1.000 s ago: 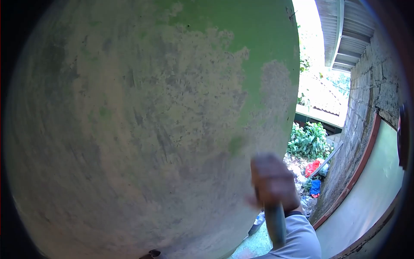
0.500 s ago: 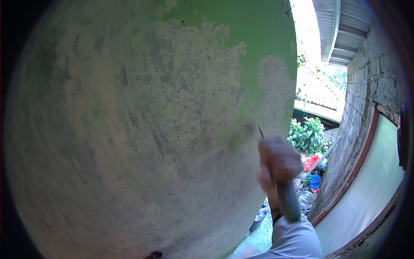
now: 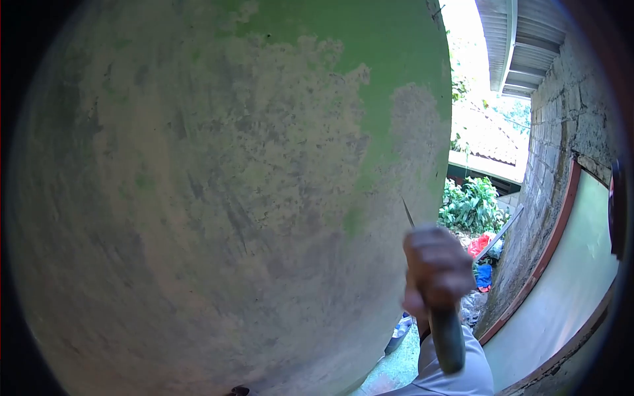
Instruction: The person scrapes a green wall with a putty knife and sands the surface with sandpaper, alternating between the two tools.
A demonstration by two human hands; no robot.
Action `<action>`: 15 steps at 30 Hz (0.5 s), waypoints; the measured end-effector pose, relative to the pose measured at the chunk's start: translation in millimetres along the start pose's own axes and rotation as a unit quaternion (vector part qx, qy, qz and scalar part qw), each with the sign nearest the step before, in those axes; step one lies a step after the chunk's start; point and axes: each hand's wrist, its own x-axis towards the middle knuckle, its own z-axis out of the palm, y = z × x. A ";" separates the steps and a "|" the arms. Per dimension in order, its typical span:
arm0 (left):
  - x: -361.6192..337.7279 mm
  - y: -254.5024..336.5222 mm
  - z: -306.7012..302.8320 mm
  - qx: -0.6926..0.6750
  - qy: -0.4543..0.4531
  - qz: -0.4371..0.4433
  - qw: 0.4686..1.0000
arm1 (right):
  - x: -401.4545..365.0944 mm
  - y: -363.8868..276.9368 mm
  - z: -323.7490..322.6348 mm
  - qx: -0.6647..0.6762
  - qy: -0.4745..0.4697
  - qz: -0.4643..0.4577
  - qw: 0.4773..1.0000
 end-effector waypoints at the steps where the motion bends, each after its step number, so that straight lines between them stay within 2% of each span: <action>1: -1.7 0.6 -2.3 0.004 -0.005 -0.002 1.000 | -5.6 23.1 -3.6 -0.042 0.005 0.032 0.999; 3: -2.0 1.8 -3.9 0.008 -0.007 -0.001 1.000 | -2.2 28.2 -8.3 -0.074 0.023 0.076 0.994; 4: -0.8 2.0 -3.8 0.009 -0.002 0.001 1.000 | -3.0 21.0 -4.0 -0.028 0.068 0.048 0.996; 6: -3.6 2.9 -6.1 0.015 -0.001 -0.002 1.000 | 1.3 -2.5 -3.0 0.020 0.015 -0.006 1.000; 8: -5.0 4.1 -8.3 0.020 -0.005 -0.004 1.000 | -1.9 7.8 -2.8 0.043 -0.005 -0.023 0.999; 10: -8.2 5.7 -12.1 0.025 -0.012 -0.007 1.000 | -8.3 44.4 -4.5 -0.102 0.020 0.029 0.994; 11: -7.5 6.0 -11.4 0.025 -0.011 -0.006 1.000 | -2.2 38.6 -3.8 -0.090 0.042 0.038 0.994; 12: -5.9 7.0 -10.8 0.049 -0.006 -0.005 0.999 | -3.1 32.4 -4.5 -0.012 0.045 0.025 0.999; 14: -4.0 8.7 -9.8 0.073 -0.001 -0.006 0.997 | 0.7 8.5 -0.1 0.068 0.002 -0.007 0.998; 15: -2.1 9.9 -9.5 0.075 -0.001 0.005 0.997 | 1.1 -0.5 -2.0 0.051 -0.044 0.003 0.998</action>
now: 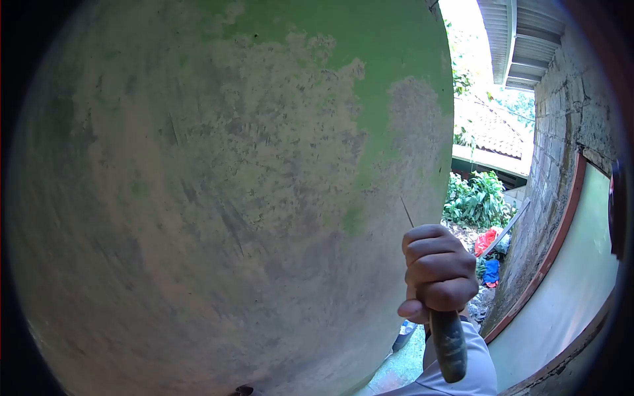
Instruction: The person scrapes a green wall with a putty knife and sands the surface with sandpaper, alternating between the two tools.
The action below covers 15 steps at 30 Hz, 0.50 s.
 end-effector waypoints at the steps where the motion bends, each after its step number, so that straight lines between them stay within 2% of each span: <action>1: 1.3 1.8 -0.2 0.002 0.000 0.009 1.000 | -4.0 14.1 -2.8 -0.001 0.002 0.000 1.000; 3: 1.9 6.1 -1.9 0.007 -0.005 0.026 1.000 | -13.8 51.9 -8.4 -0.155 0.081 0.010 0.985; 5: 7.3 10.8 1.6 0.007 0.000 0.046 0.999 | -11.5 34.9 -10.4 -0.101 0.134 0.046 0.985; 7: 11.3 16.0 5.1 0.009 0.005 0.063 0.998 | -3.9 7.6 0.1 -0.047 0.097 -0.008 0.994; 8: 13.3 18.6 6.2 0.010 0.005 0.071 0.997 | -1.5 7.5 7.2 -0.009 0.098 -0.042 0.994; 9: 13.7 21.6 5.7 0.013 0.002 0.078 0.997 | -4.1 21.9 3.3 -0.010 0.100 -0.037 0.994; 11: 10.3 28.0 0.2 0.021 -0.010 0.087 0.996 | -11.2 59.7 -8.4 -0.185 0.078 -0.003 0.980; 12: 8.8 30.6 -1.1 0.022 -0.009 0.091 0.996 | -10.6 53.0 -16.1 -0.168 0.081 0.030 0.982; 13: 6.5 33.0 -1.7 0.022 -0.004 0.094 0.995 | -19.7 46.8 -19.6 -0.124 0.149 0.076 0.978; 15: 3.3 35.2 2.9 -0.024 0.002 0.059 0.998 | -37.5 21.1 -12.0 0.048 0.250 0.093 0.963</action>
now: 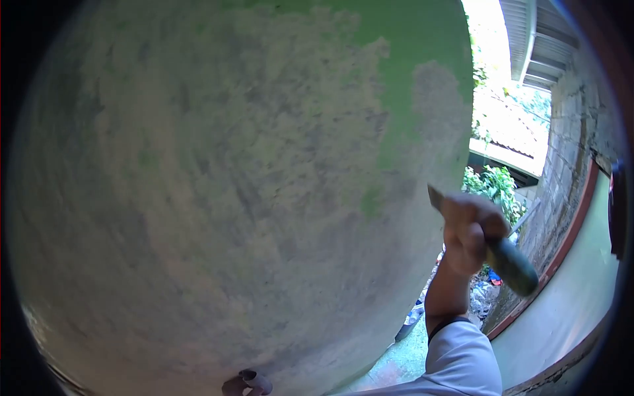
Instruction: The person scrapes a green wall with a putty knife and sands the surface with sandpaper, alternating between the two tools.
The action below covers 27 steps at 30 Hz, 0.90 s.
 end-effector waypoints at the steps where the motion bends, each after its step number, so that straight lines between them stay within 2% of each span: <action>1: 0.1 -0.5 3.4 -0.046 0.007 -0.026 0.999 | -12.1 -15.7 5.2 0.063 -0.019 0.032 0.997; 2: -0.2 -1.0 5.8 -0.092 0.020 -0.053 0.994 | -25.6 -29.9 11.3 0.130 -0.039 0.065 0.989; 3: -1.2 -0.2 5.9 -0.139 0.038 -0.080 0.986 | -41.7 -35.7 15.5 0.196 -0.099 0.134 0.966; 4: 2.8 3.8 2.9 -0.147 0.004 -0.043 0.988 | -59.8 -38.1 19.1 0.263 -0.161 0.198 0.930; 5: 9.2 9.2 -2.1 -0.154 -0.027 -0.006 0.988 | -82.2 -39.2 22.4 0.307 -0.186 0.305 0.882; 7: 22.1 20.4 -14.2 -0.168 -0.049 -0.030 0.984 | -123.0 -38.5 36.0 0.364 -0.230 0.488 0.759; 8: 21.4 21.7 -14.9 -0.172 -0.015 -0.044 0.984 | -143.5 -41.1 39.0 0.375 -0.251 0.564 0.691; 10: 23.9 21.9 -21.6 -0.135 -0.039 -0.005 0.990 | -176.4 -54.4 60.9 0.388 -0.247 0.633 0.622; 11: 24.5 16.2 -20.5 -0.136 -0.002 -0.014 0.991 | -185.1 -59.6 70.3 0.382 -0.282 0.645 0.599; 13: 10.2 1.2 -7.2 -0.224 -0.052 -0.041 0.972 | -202.5 -77.1 85.2 0.390 -0.338 0.651 0.557; 15: 10.7 3.8 -14.3 -0.212 -0.030 -0.057 0.975 | -209.5 -85.6 112.0 0.264 -0.409 0.670 0.560; 16: 5.3 3.9 -15.2 -0.200 -0.038 -0.061 0.977 | -217.9 -90.4 121.2 0.277 -0.425 0.665 0.549; 17: -2.4 3.2 -15.7 -0.200 -0.017 -0.067 0.977 | -227.3 -92.1 131.0 0.227 -0.438 0.660 0.566; 18: -9.3 2.2 -17.0 -0.288 -0.025 -0.105 0.952 | -231.9 -92.5 142.4 0.177 -0.449 0.652 0.586; 19: -15.8 0.6 -19.7 -0.372 -0.034 -0.138 0.917 | -233.5 -93.2 154.0 0.188 -0.460 0.644 0.582; 20: -19.1 2.6 -15.8 -0.369 -0.017 -0.137 0.919 | -233.3 -90.7 159.1 0.213 -0.441 0.670 0.558; 21: -29.8 0.0 -23.7 -0.395 -0.045 -0.136 0.907 | -236.6 -95.1 177.5 0.233 -0.420 0.697 0.532; 22: -40.2 1.1 -26.5 -0.421 -0.077 -0.133 0.894 | -238.5 -100.9 188.7 0.241 -0.426 0.694 0.528; 24: -53.7 7.8 -31.4 -0.428 -0.070 -0.130 0.892 | -241.9 -108.9 201.7 0.311 -0.430 0.701 0.476; 25: -60.1 11.2 -36.4 -0.452 -0.068 -0.139 0.879 | -245.8 -113.6 209.3 0.315 -0.436 0.699 0.472; 27: -65.9 20.1 -38.2 -0.475 -0.059 -0.142 0.867 | -247.9 -117.8 214.4 0.422 -0.442 0.671 0.419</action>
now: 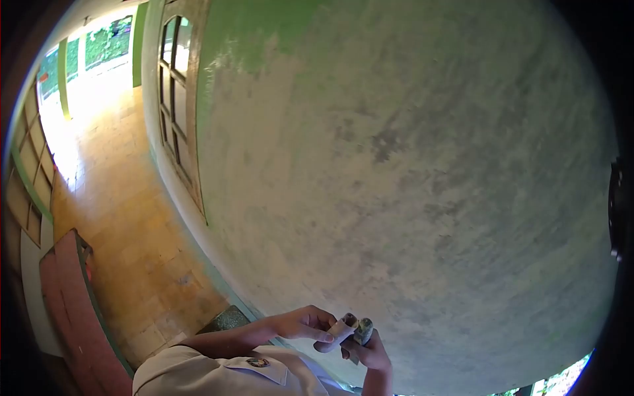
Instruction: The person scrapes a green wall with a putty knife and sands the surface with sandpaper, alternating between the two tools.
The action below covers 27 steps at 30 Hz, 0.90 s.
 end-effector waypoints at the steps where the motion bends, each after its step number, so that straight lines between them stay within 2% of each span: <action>1: -5.5 1.2 -1.7 0.008 0.021 0.022 0.999 | 3.1 -0.8 2.9 -0.004 -0.007 0.002 1.000; 3: -17.5 4.8 -7.0 0.017 0.049 0.049 0.997 | 14.0 -7.7 11.2 0.074 -0.009 0.041 0.996; 6: -35.1 9.4 -17.8 -0.005 0.089 0.071 0.993 | 25.4 -5.9 18.7 0.087 -0.021 0.075 0.993; 10: -50.1 19.6 -28.8 0.016 0.138 0.073 0.988 | 41.3 -0.5 20.4 0.051 -0.049 0.051 0.996; 12: -56.5 27.5 -33.7 0.021 0.151 0.083 0.985 | 46.8 -13.7 35.5 0.132 -0.011 0.041 0.990; 14: -63.0 36.3 -40.2 0.046 0.178 0.082 0.980 | 52.0 -10.4 34.3 0.131 -0.013 0.052 0.990; 18: -72.5 43.8 -50.3 0.071 0.175 0.084 0.978 | 54.8 -5.4 38.9 0.138 -0.003 0.064 0.988; 23: -80.7 51.1 -55.4 0.020 0.121 0.059 0.991 | 54.7 -17.3 58.3 0.133 0.038 0.038 0.990; 25: -80.9 52.5 -58.2 0.046 0.138 0.061 0.987 | 54.7 -18.9 61.5 0.126 0.052 0.036 0.990; 27: -81.3 54.8 -59.2 0.072 0.154 0.063 0.983 | 53.3 -15.8 63.0 0.065 0.089 0.030 0.993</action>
